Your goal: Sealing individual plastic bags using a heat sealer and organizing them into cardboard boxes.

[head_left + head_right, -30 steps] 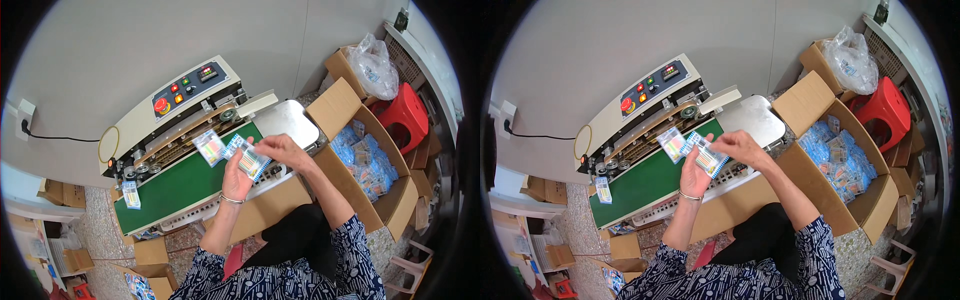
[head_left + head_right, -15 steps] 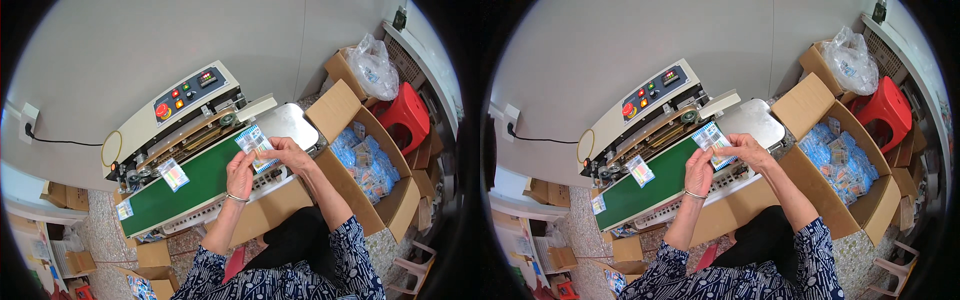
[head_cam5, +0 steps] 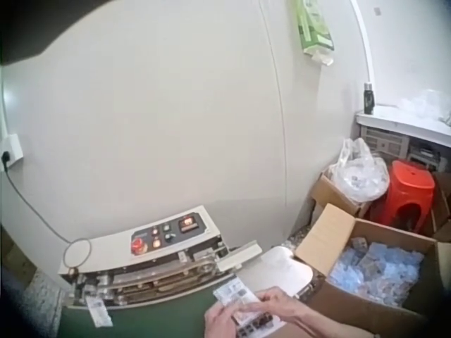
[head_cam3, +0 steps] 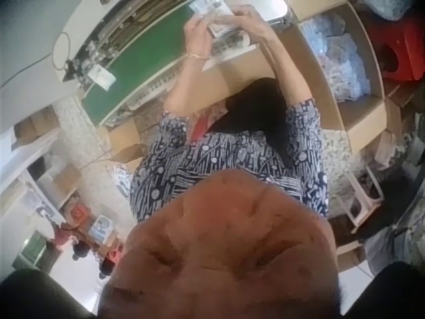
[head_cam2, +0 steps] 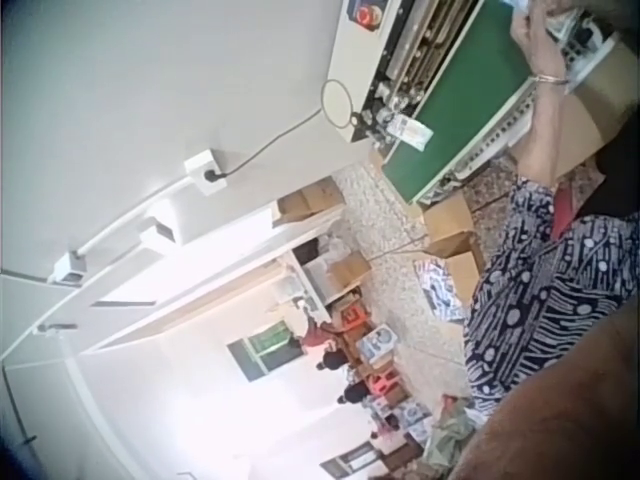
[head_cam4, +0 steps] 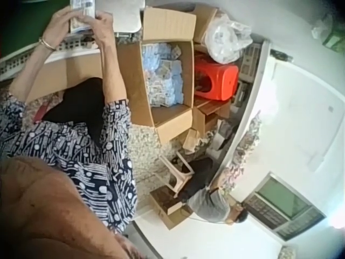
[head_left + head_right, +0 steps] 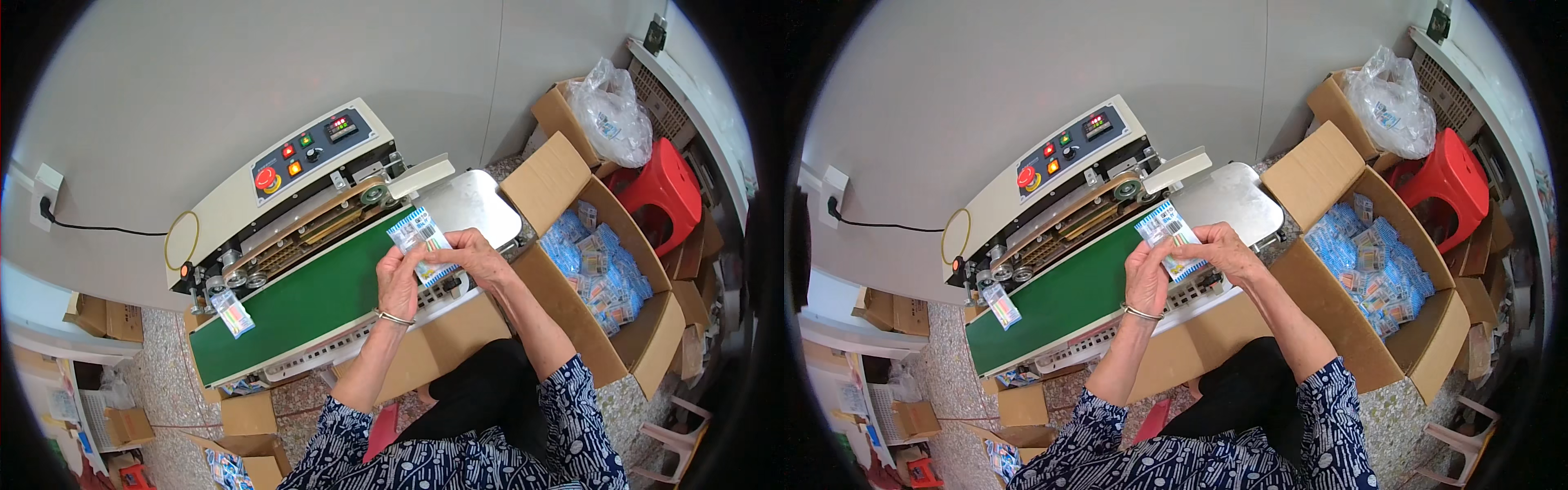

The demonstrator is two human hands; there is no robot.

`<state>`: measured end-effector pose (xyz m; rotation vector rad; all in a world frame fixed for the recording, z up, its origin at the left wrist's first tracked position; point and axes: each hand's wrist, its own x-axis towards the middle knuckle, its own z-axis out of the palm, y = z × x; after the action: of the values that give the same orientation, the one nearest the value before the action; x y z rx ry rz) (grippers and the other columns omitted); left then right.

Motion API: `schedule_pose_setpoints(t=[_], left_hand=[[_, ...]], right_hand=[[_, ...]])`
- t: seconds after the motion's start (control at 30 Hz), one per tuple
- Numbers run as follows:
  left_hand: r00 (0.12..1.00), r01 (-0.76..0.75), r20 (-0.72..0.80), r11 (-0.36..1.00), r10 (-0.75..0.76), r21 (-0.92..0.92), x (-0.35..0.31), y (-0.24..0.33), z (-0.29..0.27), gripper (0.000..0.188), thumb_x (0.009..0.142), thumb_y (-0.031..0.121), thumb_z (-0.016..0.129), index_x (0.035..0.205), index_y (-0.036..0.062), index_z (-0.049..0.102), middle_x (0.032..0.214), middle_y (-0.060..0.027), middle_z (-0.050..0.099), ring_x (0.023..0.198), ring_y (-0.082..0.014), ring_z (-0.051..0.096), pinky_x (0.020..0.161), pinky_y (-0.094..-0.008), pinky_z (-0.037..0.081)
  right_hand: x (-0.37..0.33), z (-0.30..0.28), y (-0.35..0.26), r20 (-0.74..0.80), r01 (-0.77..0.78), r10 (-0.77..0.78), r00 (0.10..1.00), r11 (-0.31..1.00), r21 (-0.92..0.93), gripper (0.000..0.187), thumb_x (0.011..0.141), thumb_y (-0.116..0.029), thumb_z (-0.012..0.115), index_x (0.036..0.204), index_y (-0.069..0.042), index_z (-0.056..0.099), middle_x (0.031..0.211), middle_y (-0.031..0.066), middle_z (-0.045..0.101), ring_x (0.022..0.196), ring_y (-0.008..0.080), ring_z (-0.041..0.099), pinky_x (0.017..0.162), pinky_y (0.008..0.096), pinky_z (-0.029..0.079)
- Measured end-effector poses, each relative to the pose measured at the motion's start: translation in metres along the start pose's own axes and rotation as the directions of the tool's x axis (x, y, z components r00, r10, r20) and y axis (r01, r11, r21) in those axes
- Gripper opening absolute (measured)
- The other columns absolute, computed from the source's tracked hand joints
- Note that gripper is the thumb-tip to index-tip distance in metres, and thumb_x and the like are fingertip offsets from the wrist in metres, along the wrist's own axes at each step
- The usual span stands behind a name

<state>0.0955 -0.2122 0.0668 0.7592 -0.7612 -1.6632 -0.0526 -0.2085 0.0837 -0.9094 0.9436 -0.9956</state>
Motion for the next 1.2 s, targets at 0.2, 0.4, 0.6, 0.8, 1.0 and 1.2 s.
schedule_pose_setpoints(t=[0.2, 0.4, 0.6, 0.8, 1.0, 1.2], left_hand=[[0.997, 0.022, -0.067, 0.995, -0.029, -0.100, -0.001, -0.004, 0.008, 0.017, 0.083, 0.009, 0.062, 0.096, 0.0000, 0.060, 0.090, -0.0050, 0.063, 0.078, -0.0094, 0.059, 0.070, -0.0238, 0.048], [0.996, 0.079, -0.026, 0.996, -0.080, -0.035, 0.004, -0.006, 0.005, 0.015, 0.082, 0.008, 0.063, 0.095, 0.0001, 0.058, 0.088, -0.0045, 0.063, 0.074, -0.0101, 0.059, 0.067, -0.0249, 0.049], [0.993, 0.121, 0.014, 0.992, -0.121, -0.024, 0.004, -0.002, 0.003, 0.021, 0.085, 0.011, 0.061, 0.102, 0.0002, 0.056, 0.093, -0.0054, 0.062, 0.081, -0.0113, 0.059, 0.072, -0.0259, 0.049], [0.999, -0.012, -0.042, 0.998, 0.014, 0.054, -0.022, 0.016, 0.001, 0.026, 0.089, 0.009, 0.055, 0.112, 0.0000, 0.053, 0.108, -0.0071, 0.059, 0.097, -0.0134, 0.054, 0.088, -0.0288, 0.041], [0.996, 0.084, -0.036, 0.971, -0.078, 0.226, -0.093, 0.002, -0.028, 0.025, 0.089, 0.006, 0.052, 0.114, 0.0030, 0.051, 0.112, -0.0112, 0.057, 0.104, -0.0191, 0.054, 0.088, -0.0292, 0.043], [0.937, 0.339, 0.021, 0.920, -0.349, 0.197, -0.151, -0.028, -0.034, 0.031, 0.089, 0.004, 0.051, 0.119, 0.0034, 0.046, 0.115, -0.0128, 0.055, 0.105, -0.0200, 0.054, 0.088, -0.0293, 0.044]], right_hand=[[-0.002, -0.003, -0.004, 0.013, -0.096, 0.097, 0.995, 0.993, -0.062, 0.020, 0.074, -0.016, 0.071, 0.090, -0.004, 0.068, 0.076, 0.0026, 0.066, 0.064, 0.0062, 0.058, 0.053, 0.0203, 0.045], [-0.001, -0.007, 0.000, 0.048, -0.094, 0.096, 0.994, 0.994, -0.058, 0.021, 0.076, -0.019, 0.071, 0.089, -0.003, 0.068, 0.074, 0.0029, 0.065, 0.060, 0.0057, 0.057, 0.049, 0.0181, 0.043], [0.001, -0.007, 0.001, 0.022, -0.116, 0.116, 0.993, 0.993, 0.012, 0.020, 0.078, -0.019, 0.070, 0.089, -0.003, 0.067, 0.074, 0.0032, 0.065, 0.056, 0.0060, 0.056, 0.047, 0.0176, 0.043], [0.017, -0.015, -0.013, -0.053, -0.113, 0.114, 0.992, 0.993, 0.019, 0.020, 0.079, -0.018, 0.068, 0.089, -0.001, 0.067, 0.074, 0.0044, 0.065, 0.052, 0.0060, 0.055, 0.045, 0.0168, 0.042], [0.050, -0.022, -0.018, -0.123, -0.133, 0.132, 0.984, 0.991, -0.002, 0.020, 0.079, -0.015, 0.068, 0.087, 0.003, 0.064, 0.070, 0.0064, 0.064, 0.051, 0.0075, 0.055, 0.043, 0.0183, 0.042], [0.073, -0.022, -0.017, -0.148, -0.210, 0.204, 0.968, 0.977, -0.025, 0.023, 0.077, -0.015, 0.070, 0.086, 0.004, 0.063, 0.072, 0.0084, 0.064, 0.050, 0.0096, 0.057, 0.041, 0.0182, 0.045]])
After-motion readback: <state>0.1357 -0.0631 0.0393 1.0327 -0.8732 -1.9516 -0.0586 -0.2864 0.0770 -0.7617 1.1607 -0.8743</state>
